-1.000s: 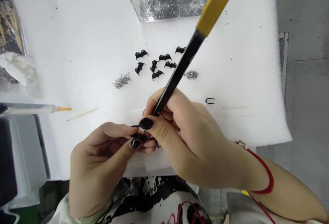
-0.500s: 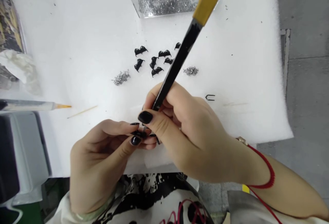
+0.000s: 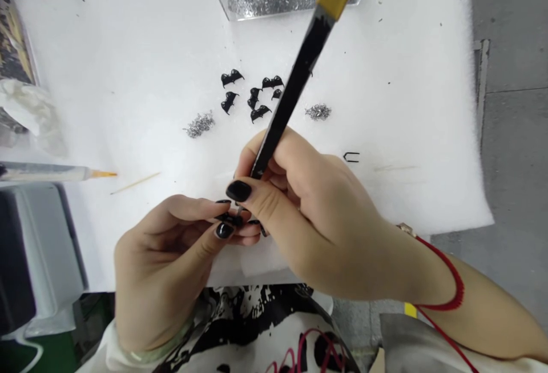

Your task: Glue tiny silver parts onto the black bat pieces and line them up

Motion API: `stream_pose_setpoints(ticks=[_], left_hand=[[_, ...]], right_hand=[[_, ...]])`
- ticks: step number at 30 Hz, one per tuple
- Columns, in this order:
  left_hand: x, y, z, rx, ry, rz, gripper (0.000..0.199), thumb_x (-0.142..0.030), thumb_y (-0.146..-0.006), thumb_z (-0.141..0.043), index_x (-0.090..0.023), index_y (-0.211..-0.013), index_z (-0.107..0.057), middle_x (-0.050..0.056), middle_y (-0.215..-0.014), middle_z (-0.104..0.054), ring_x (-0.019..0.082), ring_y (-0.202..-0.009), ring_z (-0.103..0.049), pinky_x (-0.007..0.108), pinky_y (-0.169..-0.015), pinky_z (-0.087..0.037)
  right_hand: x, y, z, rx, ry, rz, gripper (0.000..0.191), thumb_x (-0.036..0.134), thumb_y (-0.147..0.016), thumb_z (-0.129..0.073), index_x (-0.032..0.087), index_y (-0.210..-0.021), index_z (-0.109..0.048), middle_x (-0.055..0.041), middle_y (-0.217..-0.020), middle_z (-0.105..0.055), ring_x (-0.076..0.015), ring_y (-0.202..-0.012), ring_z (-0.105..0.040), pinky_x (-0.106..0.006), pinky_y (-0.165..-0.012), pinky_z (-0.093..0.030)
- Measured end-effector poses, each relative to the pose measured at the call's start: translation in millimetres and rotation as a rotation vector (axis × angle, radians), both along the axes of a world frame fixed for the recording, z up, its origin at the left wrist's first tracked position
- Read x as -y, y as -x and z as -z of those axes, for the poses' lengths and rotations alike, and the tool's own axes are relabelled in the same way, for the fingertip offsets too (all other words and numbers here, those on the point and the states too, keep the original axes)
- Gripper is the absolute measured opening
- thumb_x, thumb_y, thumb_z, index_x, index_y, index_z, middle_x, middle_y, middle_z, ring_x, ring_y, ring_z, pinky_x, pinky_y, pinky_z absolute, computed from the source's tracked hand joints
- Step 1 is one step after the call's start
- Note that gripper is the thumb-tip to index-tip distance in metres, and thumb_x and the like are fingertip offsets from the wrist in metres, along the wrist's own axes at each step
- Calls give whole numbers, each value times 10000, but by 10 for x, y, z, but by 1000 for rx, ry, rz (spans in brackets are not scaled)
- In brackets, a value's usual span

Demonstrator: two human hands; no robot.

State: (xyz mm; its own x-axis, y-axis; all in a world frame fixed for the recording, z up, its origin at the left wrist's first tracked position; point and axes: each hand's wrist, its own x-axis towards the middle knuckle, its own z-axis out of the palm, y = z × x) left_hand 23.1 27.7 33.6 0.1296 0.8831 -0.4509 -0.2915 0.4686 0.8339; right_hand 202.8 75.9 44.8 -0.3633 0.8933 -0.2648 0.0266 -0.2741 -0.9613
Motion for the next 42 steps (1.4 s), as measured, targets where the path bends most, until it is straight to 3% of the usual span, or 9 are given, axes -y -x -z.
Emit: stream_pose_setpoints(ticks=[10,16,19,25,32,42], left_hand=[[7,4,12,1,-10,5,225,-93,-947,-665,-291,-1013,-747,-47,-931,-816,148,-840,-796,249,-809,-685],[15,6,27,-42,-29,24,231,-106,-946,-671,-314,-1014,-745,-65,-944,-813,123,-858,-791,214,-833,-673],[22,6,29,-43,-42,29,238,-106,-941,-676,-319,-1022,-747,-67,-956,-812,121,-856,-791,210,-834,-672],[-8,-28,2,2,1,-27,225,-59,-924,-674,-260,-976,-758,-28,-915,-818,142,-826,-796,216,-803,-673],[-15,-40,-18,-10,6,-52,197,-70,-907,-692,-242,-966,-767,8,-842,-812,204,-781,-802,313,-771,-697],[-8,-50,-20,6,-14,-82,164,-25,-902,-688,-182,-925,-733,23,-843,-814,168,-775,-799,244,-769,-681]], right_hand=[[-5,-10,-6,51,-19,0,79,285,-1023,-568,234,-971,-537,26,-866,-638,-61,-650,-612,-201,-571,-552],[-19,5,-31,43,-9,-25,85,264,-1021,-568,222,-955,-537,34,-847,-640,-45,-682,-621,-154,-602,-552],[-1,11,-35,32,32,26,86,269,-1018,-583,220,-957,-546,42,-837,-631,-24,-687,-619,-105,-622,-550],[18,-8,16,-30,-17,52,45,217,-1001,-602,232,-995,-560,30,-934,-642,-30,-701,-633,-114,-659,-576],[19,15,0,9,-12,57,48,206,-996,-598,226,-995,-555,27,-886,-648,-46,-691,-642,-112,-627,-583],[17,53,-29,-22,66,80,90,235,-970,-660,216,-960,-573,28,-857,-655,-50,-679,-625,-138,-619,-567]])
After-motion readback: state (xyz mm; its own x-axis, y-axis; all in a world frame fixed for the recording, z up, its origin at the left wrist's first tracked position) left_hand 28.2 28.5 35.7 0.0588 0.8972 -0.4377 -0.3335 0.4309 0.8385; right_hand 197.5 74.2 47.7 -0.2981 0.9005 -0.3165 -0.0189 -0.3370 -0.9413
